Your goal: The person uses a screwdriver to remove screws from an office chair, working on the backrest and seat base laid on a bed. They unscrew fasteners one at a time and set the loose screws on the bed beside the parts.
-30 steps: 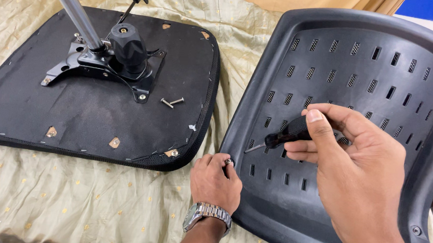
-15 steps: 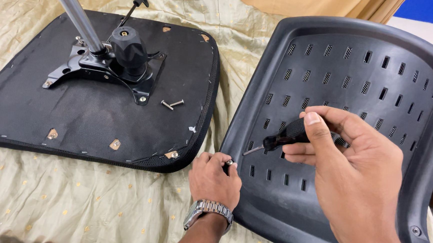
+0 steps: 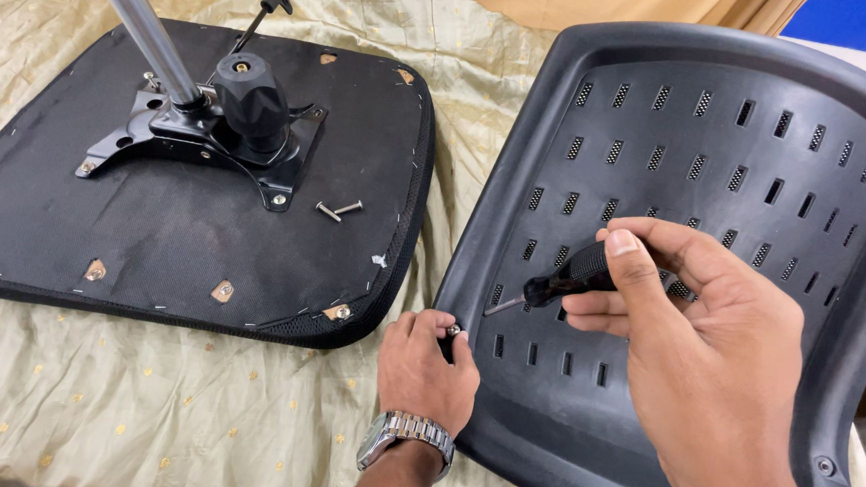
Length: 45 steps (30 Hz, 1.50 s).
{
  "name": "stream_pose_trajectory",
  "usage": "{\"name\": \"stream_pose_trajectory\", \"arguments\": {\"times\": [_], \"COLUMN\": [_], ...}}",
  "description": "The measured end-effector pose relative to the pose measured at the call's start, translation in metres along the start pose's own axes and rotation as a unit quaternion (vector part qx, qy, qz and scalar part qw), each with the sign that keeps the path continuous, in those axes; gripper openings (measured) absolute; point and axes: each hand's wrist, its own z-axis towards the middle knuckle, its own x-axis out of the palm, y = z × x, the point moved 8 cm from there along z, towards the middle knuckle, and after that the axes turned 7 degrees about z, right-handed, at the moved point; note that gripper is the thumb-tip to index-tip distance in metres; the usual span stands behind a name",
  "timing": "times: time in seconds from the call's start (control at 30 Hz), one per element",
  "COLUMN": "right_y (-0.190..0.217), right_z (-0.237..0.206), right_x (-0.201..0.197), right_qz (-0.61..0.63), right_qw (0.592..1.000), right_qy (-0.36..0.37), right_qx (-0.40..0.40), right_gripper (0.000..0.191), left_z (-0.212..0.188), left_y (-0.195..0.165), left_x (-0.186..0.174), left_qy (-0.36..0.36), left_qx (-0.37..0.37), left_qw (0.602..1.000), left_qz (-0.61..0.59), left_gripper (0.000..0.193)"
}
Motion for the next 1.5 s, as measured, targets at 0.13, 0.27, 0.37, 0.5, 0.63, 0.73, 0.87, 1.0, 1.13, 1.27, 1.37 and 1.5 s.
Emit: {"name": "stream_pose_trajectory", "arguments": {"times": [0.13, 0.27, 0.37, 0.5, 0.63, 0.73, 0.87, 1.0, 1.13, 1.27, 1.37, 1.5], "right_y": [0.000, -0.002, -0.005, -0.009, -0.010, -0.010, -0.009, -0.012, -0.007, 0.001, 0.006, 0.010], "right_z": [0.000, -0.001, -0.003, -0.005, -0.004, -0.005, -0.005, -0.005, -0.005, -0.006, -0.012, -0.011], "right_x": [0.004, 0.011, 0.016, 0.019, 0.019, 0.019, 0.023, 0.023, 0.026, 0.028, 0.027, 0.029], "right_qz": [0.001, -0.010, -0.012, -0.026, -0.037, -0.030, -0.007, -0.053, -0.084, -0.112, -0.161, -0.192], "right_qw": [1.000, 0.998, 0.997, 0.996, 0.996, 0.996, 0.995, 0.994, 0.990, 0.988, 0.983, 0.977], "right_qy": [0.023, 0.058, 0.076, 0.079, 0.074, 0.080, 0.099, 0.096, 0.109, 0.104, 0.084, 0.086], "right_qx": [-0.003, -0.004, 0.000, 0.011, 0.018, 0.009, -0.006, 0.019, 0.003, -0.022, -0.007, 0.016], "right_gripper": [0.026, 0.025, 0.025, 0.024, 0.024, 0.024, 0.025, 0.025, 0.024, 0.024, 0.024, 0.025], "left_z": [0.002, 0.005, 0.005, 0.005, 0.006, 0.007, 0.007, 0.008, 0.009, 0.009, 0.004, 0.004], "left_y": [0.002, 0.003, 0.002, 0.002, 0.002, 0.001, 0.001, 0.001, 0.001, 0.002, 0.003, 0.003], "left_x": [0.003, 0.005, 0.004, 0.003, 0.005, 0.005, 0.006, 0.006, 0.005, 0.007, 0.002, 0.001], "left_qy": [0.008, 0.023, 0.020, 0.017, 0.028, 0.024, 0.021, 0.016, 0.011, 0.029, 0.022, 0.019], "left_qx": [-0.009, -0.027, -0.027, -0.031, -0.040, -0.035, -0.033, -0.024, -0.020, -0.034, -0.036, -0.042], "left_qw": [1.000, 0.999, 0.999, 0.999, 0.999, 0.999, 0.999, 1.000, 1.000, 0.999, 0.999, 0.999], "left_qz": [-0.006, -0.006, -0.012, -0.017, -0.007, -0.007, -0.004, -0.001, -0.004, -0.002, -0.007, -0.009], "left_gripper": [0.017, 0.015, 0.014, 0.015, 0.015, 0.015, 0.014, 0.015, 0.015, 0.017, 0.023, 0.020]}}
